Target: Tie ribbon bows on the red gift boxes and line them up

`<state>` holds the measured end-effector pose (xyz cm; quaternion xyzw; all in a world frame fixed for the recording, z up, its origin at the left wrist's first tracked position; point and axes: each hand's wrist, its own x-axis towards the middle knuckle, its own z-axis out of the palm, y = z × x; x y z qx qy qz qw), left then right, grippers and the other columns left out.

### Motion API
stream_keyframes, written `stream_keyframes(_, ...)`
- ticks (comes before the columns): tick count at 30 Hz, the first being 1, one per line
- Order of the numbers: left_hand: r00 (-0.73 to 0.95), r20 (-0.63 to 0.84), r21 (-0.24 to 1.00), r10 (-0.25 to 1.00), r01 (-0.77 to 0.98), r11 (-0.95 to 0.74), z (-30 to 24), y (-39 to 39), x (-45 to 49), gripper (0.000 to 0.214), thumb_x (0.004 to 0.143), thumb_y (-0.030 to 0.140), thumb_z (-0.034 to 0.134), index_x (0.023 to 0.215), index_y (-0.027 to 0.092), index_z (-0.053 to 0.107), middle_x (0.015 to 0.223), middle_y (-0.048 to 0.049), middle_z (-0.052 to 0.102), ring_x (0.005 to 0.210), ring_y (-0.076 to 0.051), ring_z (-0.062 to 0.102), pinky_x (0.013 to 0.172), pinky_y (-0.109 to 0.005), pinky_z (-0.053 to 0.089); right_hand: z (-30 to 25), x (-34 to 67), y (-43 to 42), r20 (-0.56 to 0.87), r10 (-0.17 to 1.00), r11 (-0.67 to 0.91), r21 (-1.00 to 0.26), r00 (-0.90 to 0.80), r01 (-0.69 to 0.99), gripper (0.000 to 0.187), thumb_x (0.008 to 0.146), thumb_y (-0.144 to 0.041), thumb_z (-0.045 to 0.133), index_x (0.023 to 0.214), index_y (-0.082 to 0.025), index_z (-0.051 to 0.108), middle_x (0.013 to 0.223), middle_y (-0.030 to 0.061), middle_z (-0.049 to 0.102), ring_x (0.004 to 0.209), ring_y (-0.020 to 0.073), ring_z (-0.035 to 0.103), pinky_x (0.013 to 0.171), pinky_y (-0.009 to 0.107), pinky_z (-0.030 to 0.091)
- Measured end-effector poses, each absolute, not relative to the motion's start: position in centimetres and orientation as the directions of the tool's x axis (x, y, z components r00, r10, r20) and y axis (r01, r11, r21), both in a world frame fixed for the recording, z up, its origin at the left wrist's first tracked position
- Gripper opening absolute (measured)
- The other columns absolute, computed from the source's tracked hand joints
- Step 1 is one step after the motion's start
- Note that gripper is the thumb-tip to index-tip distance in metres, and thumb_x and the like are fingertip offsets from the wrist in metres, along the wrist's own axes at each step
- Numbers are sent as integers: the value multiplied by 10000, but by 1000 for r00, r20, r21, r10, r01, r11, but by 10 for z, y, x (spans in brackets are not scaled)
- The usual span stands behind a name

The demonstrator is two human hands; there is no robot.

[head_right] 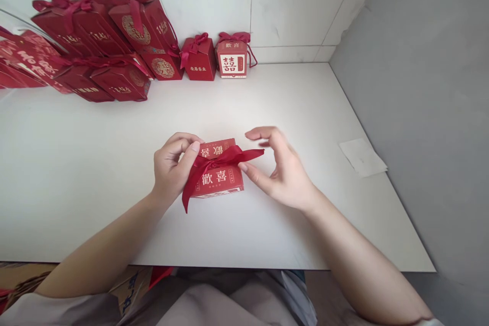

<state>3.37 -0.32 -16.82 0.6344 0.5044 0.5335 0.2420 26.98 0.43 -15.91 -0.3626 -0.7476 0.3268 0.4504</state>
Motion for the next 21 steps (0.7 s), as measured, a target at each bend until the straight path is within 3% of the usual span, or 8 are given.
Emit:
stream_keyframes(2,-97,449,837,888,394,-380,-169,-4,36,345,903,155,591,580,172,470,846,-17,654,782,-135,621,741,-293,490,-159,270,3,666,670,737,-546,-328,398,237,853,-207,721,1060,-265,623,1112,78,603,1084,279,588,897,447,488)
stream_keyframes(5,-113,470,825,876,409,-390,-169,-5,40,342,899,137,593,585,172,463,849,-15,650,780,-132,619,731,-290,488,-155,265,-2,689,547,812,-298,-476,503,129,871,-183,713,971,-256,678,946,49,611,911,234,601,821,411,467)
stream_keyframes(11,-93,478,822,873,397,-408,-170,-8,43,348,909,138,589,587,168,461,856,-13,642,776,-123,611,717,-280,487,-136,243,-13,533,674,701,-244,-511,670,72,944,-240,633,926,-199,690,891,65,634,811,217,555,752,369,420)
stream_keyframes(21,-66,458,836,887,372,-404,-170,-7,40,351,933,175,579,590,170,504,859,-20,640,783,-127,614,727,-287,495,-131,234,-10,447,695,695,-214,-564,686,116,969,-171,551,874,-185,614,908,73,622,810,222,513,743,350,401)
